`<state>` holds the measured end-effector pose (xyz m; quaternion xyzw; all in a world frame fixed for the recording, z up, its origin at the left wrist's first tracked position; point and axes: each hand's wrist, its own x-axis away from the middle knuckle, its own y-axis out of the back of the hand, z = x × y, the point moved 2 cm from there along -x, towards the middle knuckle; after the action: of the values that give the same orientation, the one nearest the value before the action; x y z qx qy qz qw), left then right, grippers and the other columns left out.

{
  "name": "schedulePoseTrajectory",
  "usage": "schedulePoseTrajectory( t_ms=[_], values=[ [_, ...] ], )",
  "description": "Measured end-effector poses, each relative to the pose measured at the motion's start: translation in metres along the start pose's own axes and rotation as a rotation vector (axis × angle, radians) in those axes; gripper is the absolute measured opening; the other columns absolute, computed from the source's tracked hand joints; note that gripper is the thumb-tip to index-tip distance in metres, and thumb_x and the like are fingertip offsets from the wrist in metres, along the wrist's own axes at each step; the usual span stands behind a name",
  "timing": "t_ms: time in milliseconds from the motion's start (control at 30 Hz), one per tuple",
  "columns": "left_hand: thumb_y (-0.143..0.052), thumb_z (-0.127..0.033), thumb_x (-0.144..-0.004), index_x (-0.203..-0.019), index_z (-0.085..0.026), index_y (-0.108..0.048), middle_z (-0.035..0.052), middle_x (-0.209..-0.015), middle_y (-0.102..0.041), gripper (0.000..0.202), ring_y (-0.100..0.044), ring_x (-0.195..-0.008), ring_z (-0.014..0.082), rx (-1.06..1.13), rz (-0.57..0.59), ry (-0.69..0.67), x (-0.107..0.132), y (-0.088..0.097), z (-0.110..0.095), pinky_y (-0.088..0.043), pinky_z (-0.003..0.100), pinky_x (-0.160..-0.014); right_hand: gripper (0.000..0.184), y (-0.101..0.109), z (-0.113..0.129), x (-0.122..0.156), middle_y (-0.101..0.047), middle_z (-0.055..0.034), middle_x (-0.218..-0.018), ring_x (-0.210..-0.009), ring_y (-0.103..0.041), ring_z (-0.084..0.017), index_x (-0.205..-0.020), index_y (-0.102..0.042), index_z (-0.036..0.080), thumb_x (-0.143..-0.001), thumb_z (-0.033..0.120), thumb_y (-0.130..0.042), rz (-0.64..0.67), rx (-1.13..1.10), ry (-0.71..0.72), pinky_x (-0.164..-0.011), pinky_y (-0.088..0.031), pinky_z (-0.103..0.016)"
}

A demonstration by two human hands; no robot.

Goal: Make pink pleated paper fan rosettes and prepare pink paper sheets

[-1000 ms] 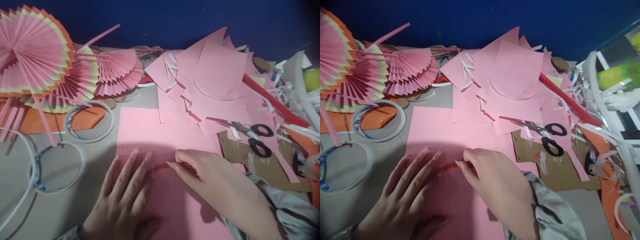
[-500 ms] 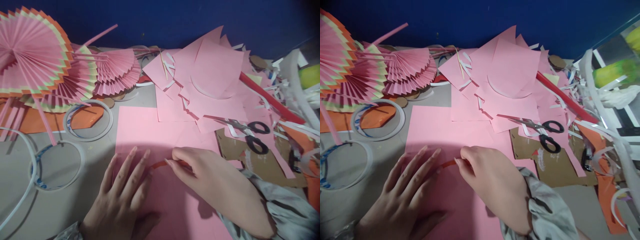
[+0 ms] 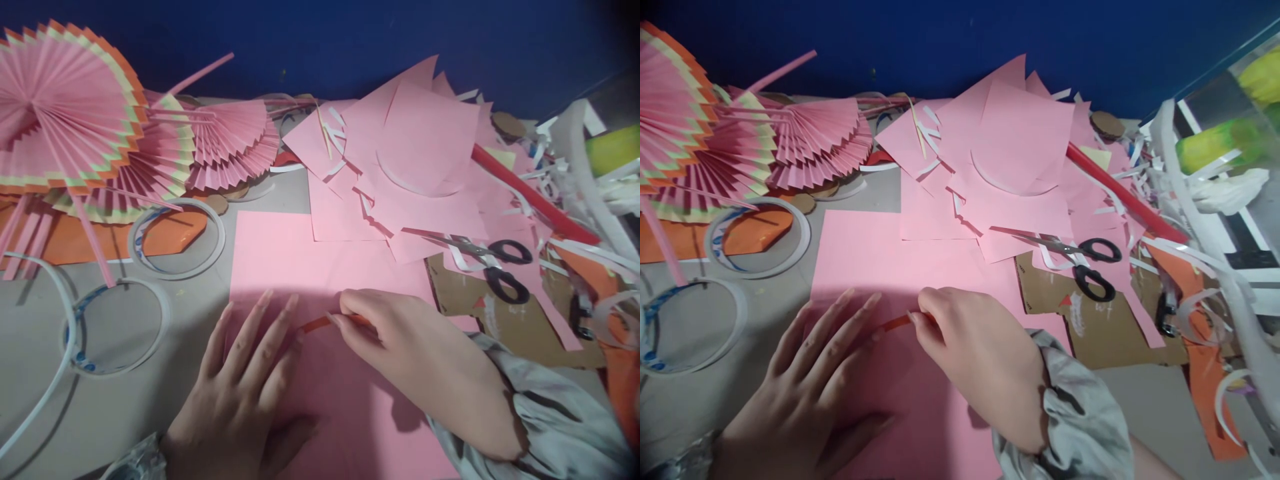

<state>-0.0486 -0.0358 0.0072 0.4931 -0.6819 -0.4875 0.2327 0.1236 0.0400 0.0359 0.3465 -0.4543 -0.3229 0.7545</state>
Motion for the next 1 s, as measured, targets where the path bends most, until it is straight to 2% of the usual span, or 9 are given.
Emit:
schedulePoseTrajectory(
  t_ms=[133,367,567,767,1000],
  values=[
    [-0.061,-0.051,-0.073,-0.111,-0.017,-0.056,0.0108,-0.138,-0.043,0.051,-0.033,-0.13,0.0334,-0.013,0.001,-0.006,0.0002,0.0004,-0.0005,-0.02,0.057,-0.107,0.025,-0.0003,-0.0003,0.0005,-0.046,0.0059,-0.056,-0.049,-0.039,-0.009,-0.062,-0.035,0.02,-0.086,0.024,-0.04,0.006,-0.01,-0.001,-0.05,-0.02,-0.026],
    [-0.058,-0.047,-0.076,-0.124,-0.012,-0.048,0.0125,-0.14,-0.04,0.06,-0.032,-0.131,0.0305,-0.067,0.029,-0.08,0.0003,0.0018,0.0033,-0.018,0.053,-0.109,0.026,-0.0017,-0.0013,0.0003,-0.044,0.0065,-0.055,-0.048,-0.038,-0.009,-0.062,-0.033,0.02,-0.087,0.024,-0.04,0.017,-0.03,0.008,-0.05,-0.021,-0.026],
    [-0.051,-0.049,-0.078,-0.132,-0.018,-0.044,0.0023,-0.142,-0.037,0.062,-0.029,-0.132,0.0266,-0.101,0.106,-0.058,-0.0016,-0.0024,0.0027,-0.006,0.045,-0.113,0.026,-0.0025,-0.0018,-0.0012,-0.044,0.006,-0.056,-0.048,-0.037,-0.01,-0.062,-0.034,0.021,-0.087,0.025,-0.04,-0.01,0.001,0.029,-0.049,-0.019,-0.026],
    [-0.048,-0.046,-0.079,-0.133,-0.017,-0.042,0.0007,-0.145,-0.031,0.062,-0.027,-0.133,0.0253,-0.128,0.144,-0.045,-0.0029,-0.0006,0.001,-0.004,0.043,-0.113,0.026,-0.0015,-0.0017,0.0012,-0.045,0.0064,-0.055,-0.048,-0.039,-0.009,-0.062,-0.035,0.021,-0.087,0.024,-0.041,-0.011,-0.003,0.039,-0.049,-0.02,-0.026],
    [-0.048,-0.051,-0.08,-0.132,-0.02,-0.043,-0.0018,-0.143,-0.034,0.061,-0.028,-0.133,0.0245,-0.142,0.155,-0.054,-0.004,-0.0013,0.0031,-0.004,0.045,-0.113,0.025,-0.001,-0.0012,0.0005,-0.048,0.0059,-0.056,-0.048,-0.042,-0.01,-0.063,-0.034,0.021,-0.087,0.021,-0.041,-0.01,0.007,0.039,-0.048,-0.021,-0.026]
  ],
)
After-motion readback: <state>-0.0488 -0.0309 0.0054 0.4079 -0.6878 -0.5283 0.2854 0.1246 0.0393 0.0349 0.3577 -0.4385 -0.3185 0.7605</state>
